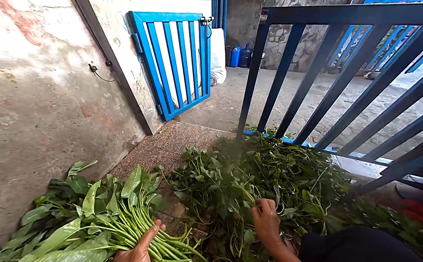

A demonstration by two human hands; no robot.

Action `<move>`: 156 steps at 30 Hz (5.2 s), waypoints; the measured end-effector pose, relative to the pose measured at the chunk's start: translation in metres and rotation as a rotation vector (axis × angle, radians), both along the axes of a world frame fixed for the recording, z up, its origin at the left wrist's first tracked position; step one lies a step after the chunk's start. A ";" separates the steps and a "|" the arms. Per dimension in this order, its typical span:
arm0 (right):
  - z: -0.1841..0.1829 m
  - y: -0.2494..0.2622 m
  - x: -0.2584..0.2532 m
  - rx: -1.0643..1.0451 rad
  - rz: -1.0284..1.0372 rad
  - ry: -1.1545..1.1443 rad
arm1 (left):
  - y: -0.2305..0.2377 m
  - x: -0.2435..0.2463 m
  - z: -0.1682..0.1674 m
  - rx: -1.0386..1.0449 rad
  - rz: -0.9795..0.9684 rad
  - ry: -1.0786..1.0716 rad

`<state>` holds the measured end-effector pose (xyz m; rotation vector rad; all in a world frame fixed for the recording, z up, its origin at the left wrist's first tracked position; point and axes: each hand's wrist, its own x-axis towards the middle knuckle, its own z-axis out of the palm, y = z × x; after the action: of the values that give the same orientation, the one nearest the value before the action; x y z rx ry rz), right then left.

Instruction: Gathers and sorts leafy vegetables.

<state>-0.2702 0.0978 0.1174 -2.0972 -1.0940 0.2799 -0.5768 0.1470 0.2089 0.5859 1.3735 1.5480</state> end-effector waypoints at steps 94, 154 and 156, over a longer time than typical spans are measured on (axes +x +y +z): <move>-0.086 0.024 -0.030 -0.294 0.028 0.296 | 0.005 -0.032 0.006 -0.012 0.034 0.002; 0.029 0.000 -0.090 -0.072 1.338 0.746 | 0.002 0.005 -0.016 -0.079 -0.245 -0.206; 0.032 0.000 -0.090 -0.070 1.347 0.753 | 0.002 0.004 -0.013 -0.079 -0.261 -0.194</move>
<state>-0.3599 0.0980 0.1490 -0.7909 -1.7715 1.5665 -0.5728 0.1494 0.1955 0.5290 1.1563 1.2988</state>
